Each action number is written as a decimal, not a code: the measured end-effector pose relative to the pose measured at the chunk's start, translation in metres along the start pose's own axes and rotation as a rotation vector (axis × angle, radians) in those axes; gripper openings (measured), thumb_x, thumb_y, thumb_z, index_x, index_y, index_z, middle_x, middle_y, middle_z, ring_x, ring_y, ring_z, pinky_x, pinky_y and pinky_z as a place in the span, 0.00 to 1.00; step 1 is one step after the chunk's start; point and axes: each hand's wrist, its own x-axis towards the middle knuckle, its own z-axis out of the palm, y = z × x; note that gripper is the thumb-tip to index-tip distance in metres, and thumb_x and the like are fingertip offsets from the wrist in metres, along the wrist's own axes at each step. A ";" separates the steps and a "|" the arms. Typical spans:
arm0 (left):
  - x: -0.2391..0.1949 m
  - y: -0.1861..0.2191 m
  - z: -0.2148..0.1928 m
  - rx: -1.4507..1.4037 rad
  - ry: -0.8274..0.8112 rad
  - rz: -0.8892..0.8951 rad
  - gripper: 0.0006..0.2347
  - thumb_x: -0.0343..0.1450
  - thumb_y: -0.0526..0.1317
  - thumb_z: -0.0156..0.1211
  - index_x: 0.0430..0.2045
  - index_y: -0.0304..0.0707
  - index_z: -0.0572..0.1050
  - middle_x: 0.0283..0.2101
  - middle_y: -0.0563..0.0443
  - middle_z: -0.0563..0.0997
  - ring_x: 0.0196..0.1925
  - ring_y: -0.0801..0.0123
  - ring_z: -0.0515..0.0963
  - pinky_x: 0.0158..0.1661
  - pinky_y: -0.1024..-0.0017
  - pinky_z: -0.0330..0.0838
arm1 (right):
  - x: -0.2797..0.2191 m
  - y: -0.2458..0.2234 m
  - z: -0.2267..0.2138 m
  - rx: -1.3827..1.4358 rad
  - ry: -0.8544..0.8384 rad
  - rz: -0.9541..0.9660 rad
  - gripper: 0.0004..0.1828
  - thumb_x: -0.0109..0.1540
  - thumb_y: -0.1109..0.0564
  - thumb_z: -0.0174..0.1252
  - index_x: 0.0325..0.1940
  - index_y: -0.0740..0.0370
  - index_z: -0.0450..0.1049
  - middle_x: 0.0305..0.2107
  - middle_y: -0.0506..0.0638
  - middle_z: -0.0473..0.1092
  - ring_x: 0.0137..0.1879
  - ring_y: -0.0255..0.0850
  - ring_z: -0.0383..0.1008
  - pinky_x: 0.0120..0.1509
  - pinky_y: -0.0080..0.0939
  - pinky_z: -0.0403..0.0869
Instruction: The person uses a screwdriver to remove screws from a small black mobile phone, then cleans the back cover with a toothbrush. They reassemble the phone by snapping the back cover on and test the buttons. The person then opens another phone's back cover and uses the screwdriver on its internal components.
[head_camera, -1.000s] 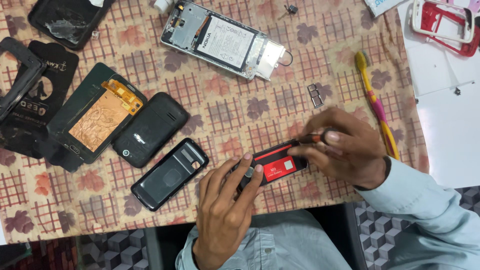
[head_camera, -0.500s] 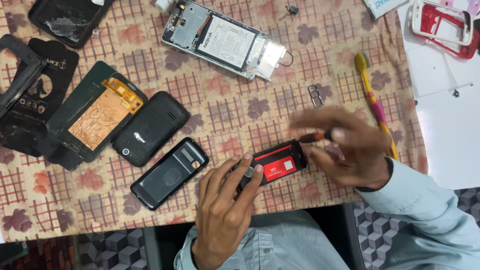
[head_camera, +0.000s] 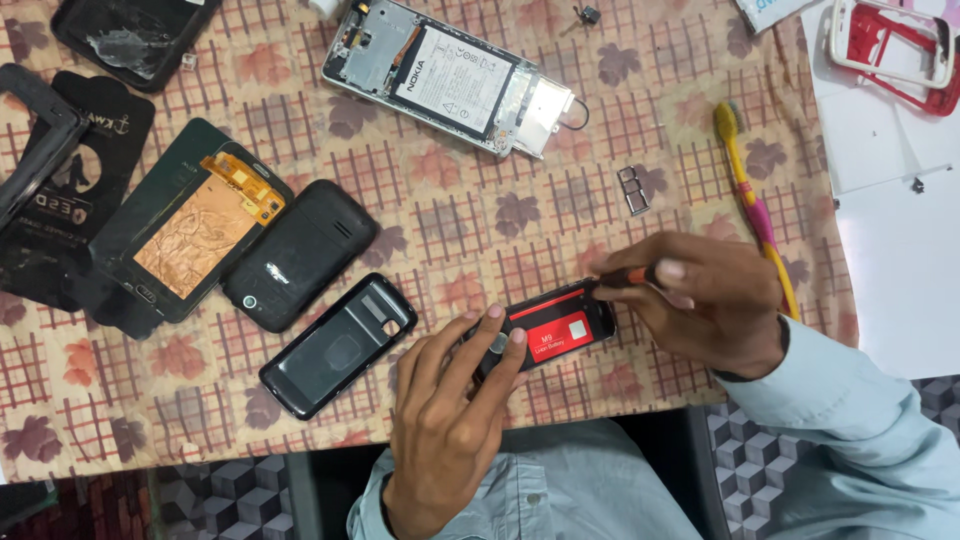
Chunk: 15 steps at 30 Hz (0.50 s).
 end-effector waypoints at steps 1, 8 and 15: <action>0.000 0.000 0.000 0.000 -0.003 -0.001 0.20 0.62 0.30 0.68 0.50 0.35 0.81 0.59 0.40 0.79 0.59 0.47 0.76 0.57 0.52 0.68 | 0.000 0.000 0.001 -0.016 0.026 -0.005 0.48 0.56 0.70 0.73 0.70 0.50 0.51 0.38 0.62 0.77 0.34 0.41 0.81 0.35 0.37 0.81; 0.001 0.000 0.000 -0.001 -0.001 0.003 0.19 0.62 0.30 0.68 0.50 0.35 0.81 0.59 0.40 0.79 0.59 0.48 0.76 0.57 0.52 0.68 | 0.001 -0.004 0.003 0.053 0.023 -0.024 0.46 0.55 0.73 0.66 0.71 0.52 0.53 0.36 0.63 0.75 0.40 0.51 0.83 0.39 0.43 0.84; 0.002 0.001 -0.001 -0.001 -0.015 -0.004 0.20 0.61 0.29 0.68 0.49 0.34 0.81 0.59 0.39 0.79 0.59 0.48 0.76 0.57 0.53 0.68 | -0.003 0.006 0.001 0.003 0.079 -0.083 0.51 0.54 0.64 0.75 0.72 0.47 0.51 0.34 0.62 0.72 0.40 0.49 0.80 0.38 0.40 0.83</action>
